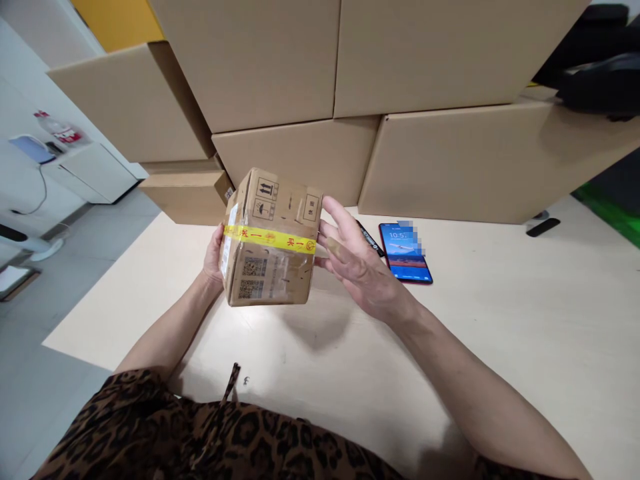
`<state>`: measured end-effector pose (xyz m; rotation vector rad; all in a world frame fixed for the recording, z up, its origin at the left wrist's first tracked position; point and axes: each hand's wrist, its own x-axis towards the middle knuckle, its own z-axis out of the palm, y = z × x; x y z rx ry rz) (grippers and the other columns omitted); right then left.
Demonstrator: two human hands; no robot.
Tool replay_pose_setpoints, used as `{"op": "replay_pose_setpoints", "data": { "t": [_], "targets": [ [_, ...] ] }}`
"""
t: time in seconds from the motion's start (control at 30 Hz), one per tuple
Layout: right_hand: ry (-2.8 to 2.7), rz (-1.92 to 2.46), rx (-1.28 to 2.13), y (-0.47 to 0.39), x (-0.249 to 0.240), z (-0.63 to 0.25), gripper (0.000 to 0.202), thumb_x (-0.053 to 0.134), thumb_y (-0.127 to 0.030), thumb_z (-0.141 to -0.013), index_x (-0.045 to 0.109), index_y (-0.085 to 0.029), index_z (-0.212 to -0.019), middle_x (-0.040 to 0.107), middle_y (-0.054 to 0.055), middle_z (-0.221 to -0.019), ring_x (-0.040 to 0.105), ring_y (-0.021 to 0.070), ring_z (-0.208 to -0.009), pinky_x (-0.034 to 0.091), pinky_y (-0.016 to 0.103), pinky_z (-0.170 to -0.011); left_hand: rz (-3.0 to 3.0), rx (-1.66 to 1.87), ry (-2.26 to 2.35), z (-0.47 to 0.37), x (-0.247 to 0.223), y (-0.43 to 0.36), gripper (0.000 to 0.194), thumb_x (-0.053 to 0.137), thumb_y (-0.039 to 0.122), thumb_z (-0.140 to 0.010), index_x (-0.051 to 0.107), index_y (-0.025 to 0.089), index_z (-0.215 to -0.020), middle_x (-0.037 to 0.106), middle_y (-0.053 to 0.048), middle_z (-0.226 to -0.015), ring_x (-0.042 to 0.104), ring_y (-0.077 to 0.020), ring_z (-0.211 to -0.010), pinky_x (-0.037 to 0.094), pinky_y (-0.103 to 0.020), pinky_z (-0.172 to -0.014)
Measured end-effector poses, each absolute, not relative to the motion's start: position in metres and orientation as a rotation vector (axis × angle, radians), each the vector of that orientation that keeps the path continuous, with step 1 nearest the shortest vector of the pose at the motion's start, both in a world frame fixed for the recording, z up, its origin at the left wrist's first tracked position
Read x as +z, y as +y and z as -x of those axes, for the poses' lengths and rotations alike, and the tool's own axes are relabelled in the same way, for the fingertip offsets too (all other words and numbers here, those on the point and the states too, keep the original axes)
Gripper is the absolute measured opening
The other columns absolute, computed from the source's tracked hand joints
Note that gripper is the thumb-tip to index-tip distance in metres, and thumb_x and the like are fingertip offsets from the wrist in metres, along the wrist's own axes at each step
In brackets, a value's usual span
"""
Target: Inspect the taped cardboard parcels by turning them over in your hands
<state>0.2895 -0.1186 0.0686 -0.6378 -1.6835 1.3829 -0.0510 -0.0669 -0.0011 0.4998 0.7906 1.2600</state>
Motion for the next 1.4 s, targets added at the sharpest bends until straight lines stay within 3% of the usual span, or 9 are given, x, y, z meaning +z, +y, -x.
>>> {"op": "replay_pose_setpoints", "data": {
  "t": [0.17,0.37,0.6,0.83,0.97,1.1,1.2,1.3,1.4],
  "targets": [
    [-1.709,0.587,1.384,-0.119,0.066,-0.289,0.103,0.063,-0.081,-0.093,0.015,-0.044,-0.176,0.040,0.013,-0.182,0.050,0.0371,-0.161,0.062,0.066,-0.109,-0.458,1.268,0.795,0.050,0.000,-0.068,0.044,0.069,0.050,-0.096,0.075,0.015,-0.121,0.088,-0.012,-0.105,0.082,-0.0377,-0.121,0.062,-0.053,-0.113],
    [-1.795,0.617,1.280,-0.118,0.063,-0.291,0.098,0.057,-0.082,-0.096,0.014,-0.046,-0.176,0.045,0.012,-0.178,0.052,0.0372,-0.159,0.061,0.067,-0.110,-0.471,1.272,0.785,0.051,-0.001,-0.069,0.040,0.073,0.050,-0.094,0.076,0.016,-0.115,0.089,-0.012,-0.104,0.081,-0.0378,-0.122,0.063,-0.052,-0.113],
    [-1.728,0.618,1.301,-0.118,0.061,-0.288,0.102,0.062,-0.080,-0.095,0.016,-0.042,-0.176,0.043,0.014,-0.180,0.050,0.0386,-0.161,0.058,0.070,-0.113,-0.473,1.264,0.768,0.048,0.000,-0.069,0.048,0.071,0.051,-0.095,0.075,0.015,-0.127,0.089,-0.012,-0.111,0.081,-0.0374,-0.123,0.063,-0.051,-0.113],
    [-1.424,0.633,1.551,-0.134,0.072,-0.281,0.102,0.074,-0.068,-0.093,0.019,-0.045,-0.177,0.033,0.001,-0.186,0.024,0.0321,-0.175,0.031,0.064,-0.138,-0.351,1.297,0.759,0.043,0.003,-0.069,0.044,0.068,0.046,-0.099,0.075,0.012,-0.127,0.088,-0.014,-0.110,0.082,-0.0368,-0.120,0.062,-0.049,-0.114],
    [-1.368,0.629,1.575,-0.135,0.072,-0.279,0.112,0.078,-0.064,-0.091,0.012,-0.042,-0.179,0.033,0.004,-0.186,0.024,0.0334,-0.175,0.023,0.066,-0.140,-0.332,1.315,0.744,0.043,0.002,-0.069,0.040,0.069,0.044,-0.097,0.077,0.013,-0.121,0.088,-0.013,-0.106,0.083,-0.0371,-0.118,0.063,-0.050,-0.113],
    [-1.413,0.581,1.574,-0.135,0.072,-0.277,0.099,0.073,-0.069,-0.093,0.028,-0.040,-0.176,0.028,0.003,-0.188,0.023,0.0353,-0.175,0.022,0.065,-0.141,-0.346,1.300,0.772,0.045,0.002,-0.071,0.039,0.068,0.045,-0.096,0.077,0.012,-0.117,0.088,-0.013,-0.101,0.083,-0.0370,-0.118,0.062,-0.051,-0.114],
    [-1.483,0.481,1.548,-0.136,0.074,-0.277,0.081,0.072,-0.063,-0.098,0.043,-0.040,-0.170,0.031,-0.001,-0.187,0.022,0.0337,-0.175,0.022,0.061,-0.142,-0.363,1.287,0.774,0.047,0.000,-0.073,0.047,0.070,0.049,-0.094,0.077,0.012,-0.121,0.088,-0.013,-0.106,0.082,-0.0369,-0.120,0.060,-0.052,-0.115],
    [-1.524,0.446,1.538,-0.136,0.075,-0.278,0.072,0.071,-0.053,-0.102,0.045,-0.043,-0.169,0.033,-0.005,-0.186,0.023,0.0313,-0.175,0.025,0.058,-0.142,-0.368,1.288,0.765,0.047,-0.001,-0.073,0.050,0.072,0.051,-0.091,0.076,0.013,-0.124,0.088,-0.012,-0.111,0.081,-0.0366,-0.122,0.060,-0.052,-0.116],
    [-1.545,0.449,1.549,-0.136,0.074,-0.278,0.076,0.071,-0.054,-0.103,0.040,-0.043,-0.172,0.032,-0.003,-0.187,0.022,0.0319,-0.176,0.029,0.058,-0.140,-0.366,1.292,0.755,0.046,-0.001,-0.073,0.049,0.073,0.049,-0.089,0.077,0.013,-0.122,0.088,-0.012,-0.111,0.081,-0.0374,-0.122,0.061,-0.052,-0.114]
  ]
}}
